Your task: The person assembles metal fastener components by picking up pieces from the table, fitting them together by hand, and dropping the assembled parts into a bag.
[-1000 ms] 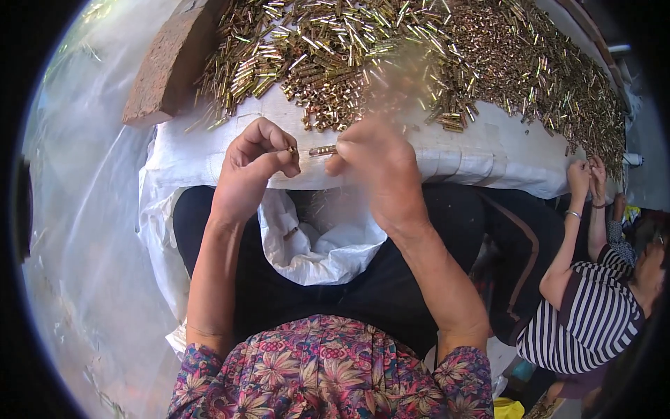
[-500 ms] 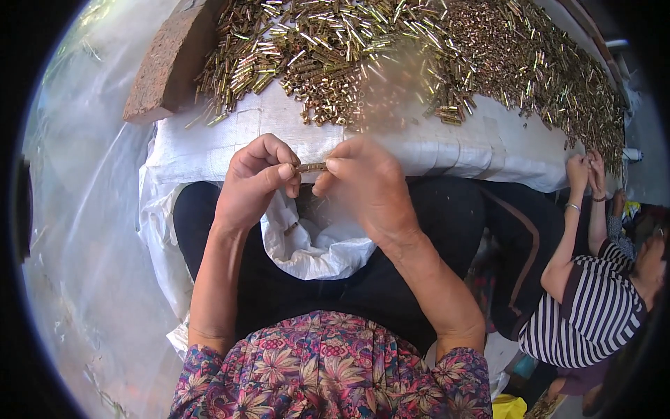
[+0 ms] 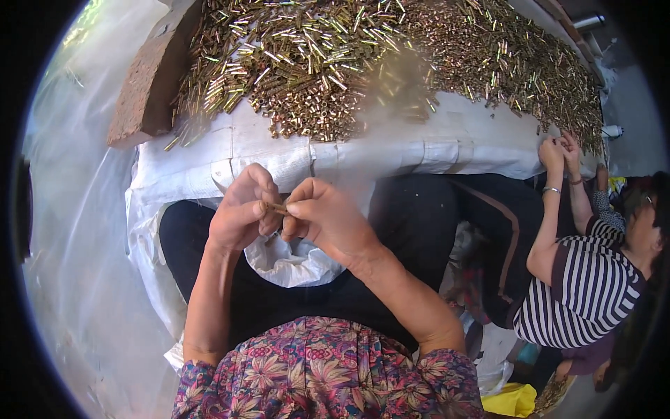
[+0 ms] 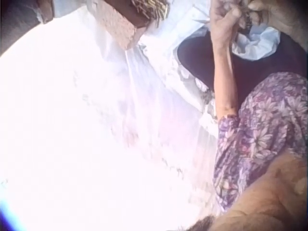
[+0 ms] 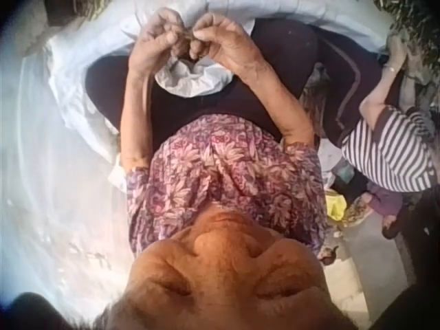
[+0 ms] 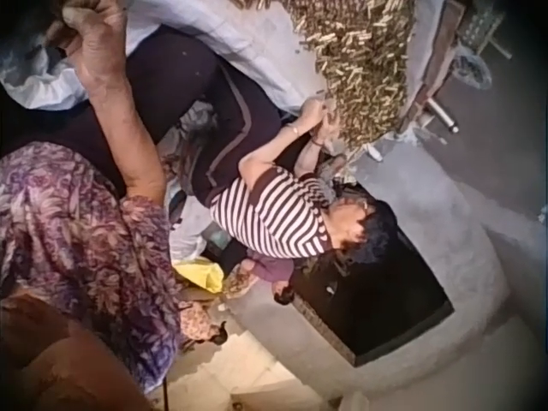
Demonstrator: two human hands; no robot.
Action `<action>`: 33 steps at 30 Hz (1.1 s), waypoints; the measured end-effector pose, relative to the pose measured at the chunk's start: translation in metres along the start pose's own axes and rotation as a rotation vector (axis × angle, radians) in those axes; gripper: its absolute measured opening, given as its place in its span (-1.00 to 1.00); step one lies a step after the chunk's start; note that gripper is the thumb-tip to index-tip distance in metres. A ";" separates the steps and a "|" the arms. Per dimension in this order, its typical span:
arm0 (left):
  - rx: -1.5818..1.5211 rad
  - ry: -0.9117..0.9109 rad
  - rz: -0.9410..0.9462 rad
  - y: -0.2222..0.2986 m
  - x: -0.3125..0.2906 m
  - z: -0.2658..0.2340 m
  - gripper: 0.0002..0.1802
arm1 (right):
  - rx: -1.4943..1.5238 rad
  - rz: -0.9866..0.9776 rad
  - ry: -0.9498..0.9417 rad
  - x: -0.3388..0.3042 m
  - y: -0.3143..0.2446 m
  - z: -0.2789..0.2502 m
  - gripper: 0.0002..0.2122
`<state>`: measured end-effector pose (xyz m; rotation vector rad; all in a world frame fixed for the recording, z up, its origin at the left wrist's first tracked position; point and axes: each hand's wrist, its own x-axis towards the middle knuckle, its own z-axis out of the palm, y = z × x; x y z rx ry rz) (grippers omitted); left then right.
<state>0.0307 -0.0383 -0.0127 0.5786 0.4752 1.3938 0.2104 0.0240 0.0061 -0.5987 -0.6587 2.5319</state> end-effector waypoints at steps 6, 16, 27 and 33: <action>0.057 -0.115 -0.089 0.002 -0.001 0.004 -0.77 | -0.133 0.069 -0.059 -0.007 -0.014 0.001 -0.93; 0.789 0.166 -0.293 0.016 -0.009 0.014 -0.74 | -1.422 -0.610 0.503 0.056 -0.115 -0.056 -0.88; 1.691 0.521 0.187 0.038 0.041 -0.010 -0.84 | -2.180 -0.737 0.643 0.090 -0.142 -0.062 -0.85; 1.926 0.500 0.120 0.026 0.062 -0.018 -0.79 | -1.599 -0.694 0.583 0.070 -0.133 -0.053 -0.90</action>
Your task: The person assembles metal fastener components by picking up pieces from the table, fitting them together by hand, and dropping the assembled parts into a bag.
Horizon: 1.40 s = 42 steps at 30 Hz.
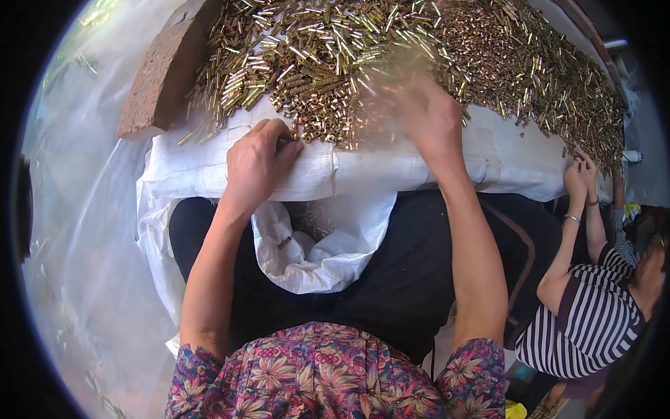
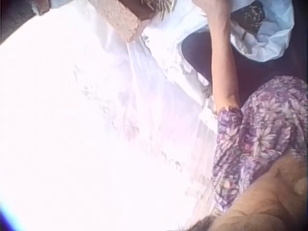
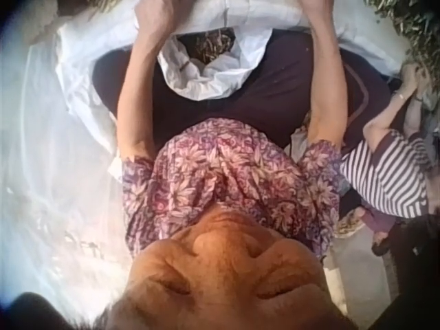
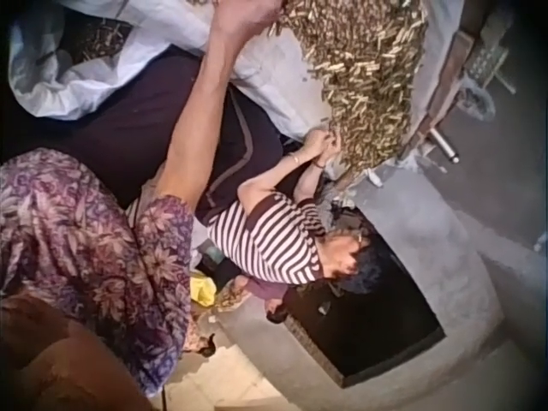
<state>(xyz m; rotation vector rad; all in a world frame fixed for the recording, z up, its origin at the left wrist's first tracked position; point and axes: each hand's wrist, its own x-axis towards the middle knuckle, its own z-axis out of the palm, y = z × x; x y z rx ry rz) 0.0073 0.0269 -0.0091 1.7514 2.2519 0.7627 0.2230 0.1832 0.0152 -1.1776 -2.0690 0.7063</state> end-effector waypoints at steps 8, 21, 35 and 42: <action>-0.071 0.123 0.019 -0.001 0.001 0.005 -0.82 | 1.039 0.443 -0.206 -0.056 -0.020 0.013 -0.96; -1.429 -0.130 -0.312 0.014 -0.038 -0.027 -0.93 | 0.951 0.372 -0.440 -0.099 -0.088 0.043 -0.82; -1.606 -0.231 -0.307 0.009 -0.057 -0.021 -0.86 | 1.148 0.432 -0.302 -0.114 -0.072 0.036 -0.94; -1.681 -0.268 -0.242 0.012 -0.061 -0.018 -0.88 | 1.244 0.425 -0.379 -0.116 -0.074 0.036 -0.93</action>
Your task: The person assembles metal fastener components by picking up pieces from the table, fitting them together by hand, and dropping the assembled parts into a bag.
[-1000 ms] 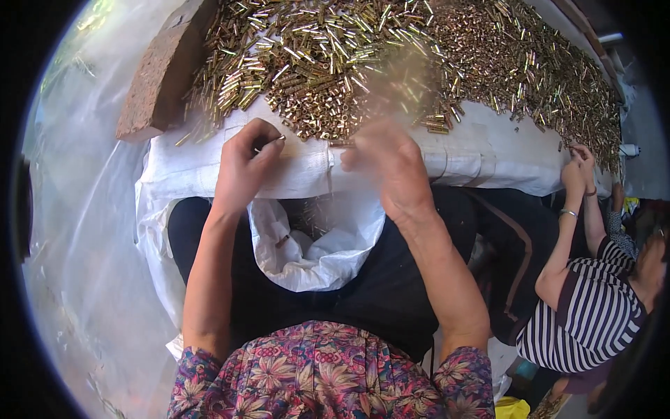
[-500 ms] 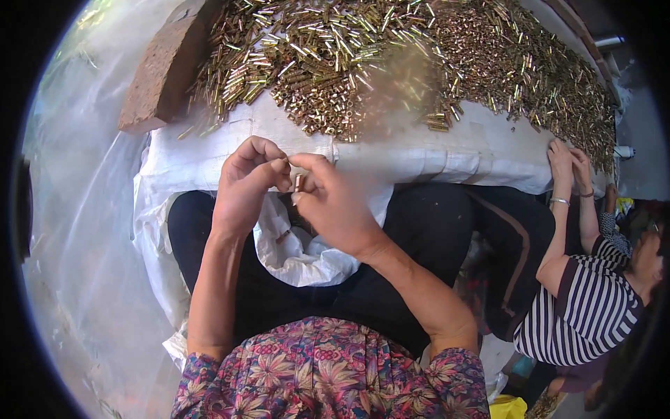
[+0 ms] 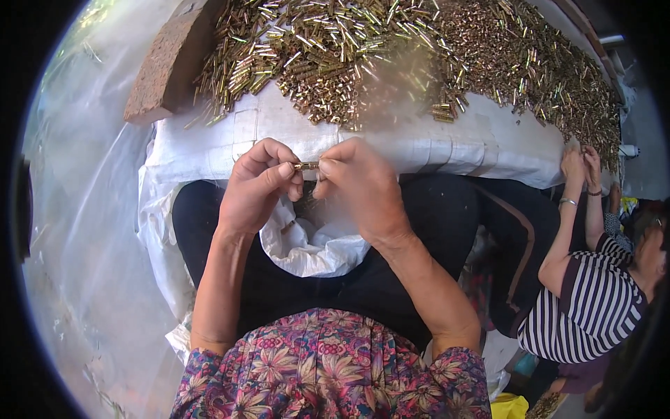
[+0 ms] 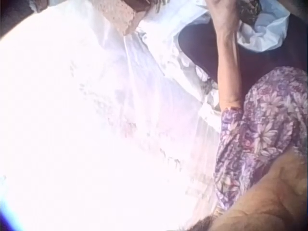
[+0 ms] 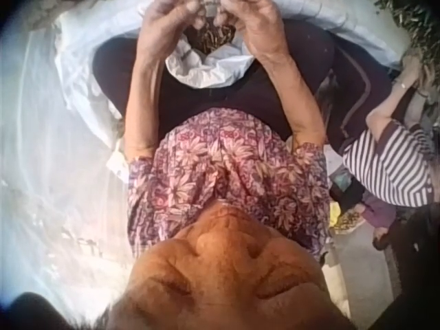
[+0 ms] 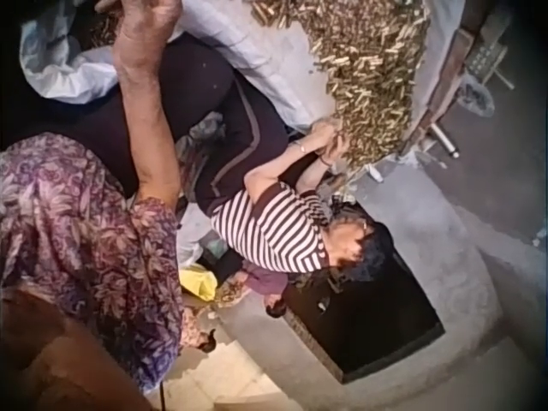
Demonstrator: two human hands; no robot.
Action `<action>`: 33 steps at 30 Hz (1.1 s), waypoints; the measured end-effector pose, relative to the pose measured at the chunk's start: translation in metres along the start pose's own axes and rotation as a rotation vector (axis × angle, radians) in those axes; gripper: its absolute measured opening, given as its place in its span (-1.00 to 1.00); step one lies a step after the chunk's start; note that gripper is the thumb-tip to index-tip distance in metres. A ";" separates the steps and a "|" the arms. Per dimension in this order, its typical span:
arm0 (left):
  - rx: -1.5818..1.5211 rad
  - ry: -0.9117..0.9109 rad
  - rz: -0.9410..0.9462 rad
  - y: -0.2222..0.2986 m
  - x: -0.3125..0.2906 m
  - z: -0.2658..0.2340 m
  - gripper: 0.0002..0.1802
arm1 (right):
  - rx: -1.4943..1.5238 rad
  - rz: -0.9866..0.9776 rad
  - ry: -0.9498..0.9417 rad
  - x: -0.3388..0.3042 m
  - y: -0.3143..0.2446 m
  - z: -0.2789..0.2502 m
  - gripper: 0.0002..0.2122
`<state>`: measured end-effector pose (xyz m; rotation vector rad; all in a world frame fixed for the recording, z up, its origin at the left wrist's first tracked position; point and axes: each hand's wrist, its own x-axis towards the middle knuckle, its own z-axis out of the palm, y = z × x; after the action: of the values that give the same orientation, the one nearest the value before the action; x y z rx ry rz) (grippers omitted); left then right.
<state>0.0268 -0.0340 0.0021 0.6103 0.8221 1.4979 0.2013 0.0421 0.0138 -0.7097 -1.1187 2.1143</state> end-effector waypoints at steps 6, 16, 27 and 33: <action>0.047 -0.030 -0.005 -0.001 -0.001 -0.003 -0.88 | -0.050 -0.021 -0.043 -0.001 0.003 -0.003 -0.93; -0.237 -0.305 -0.089 -0.012 -0.012 0.004 -0.77 | 0.212 0.150 -0.286 -0.014 0.002 -0.006 -0.93; 0.552 0.075 -0.106 0.020 0.000 -0.011 -0.84 | -1.121 -0.257 0.190 0.045 -0.060 -0.077 -0.90; 1.303 0.274 0.235 0.017 0.040 -0.022 -0.83 | -1.714 -0.626 0.162 0.093 -0.059 -0.100 -0.84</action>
<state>-0.0047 0.0027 -0.0012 1.4901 2.0078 1.0948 0.2281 0.1877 -0.0003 -0.9332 -2.4779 0.1882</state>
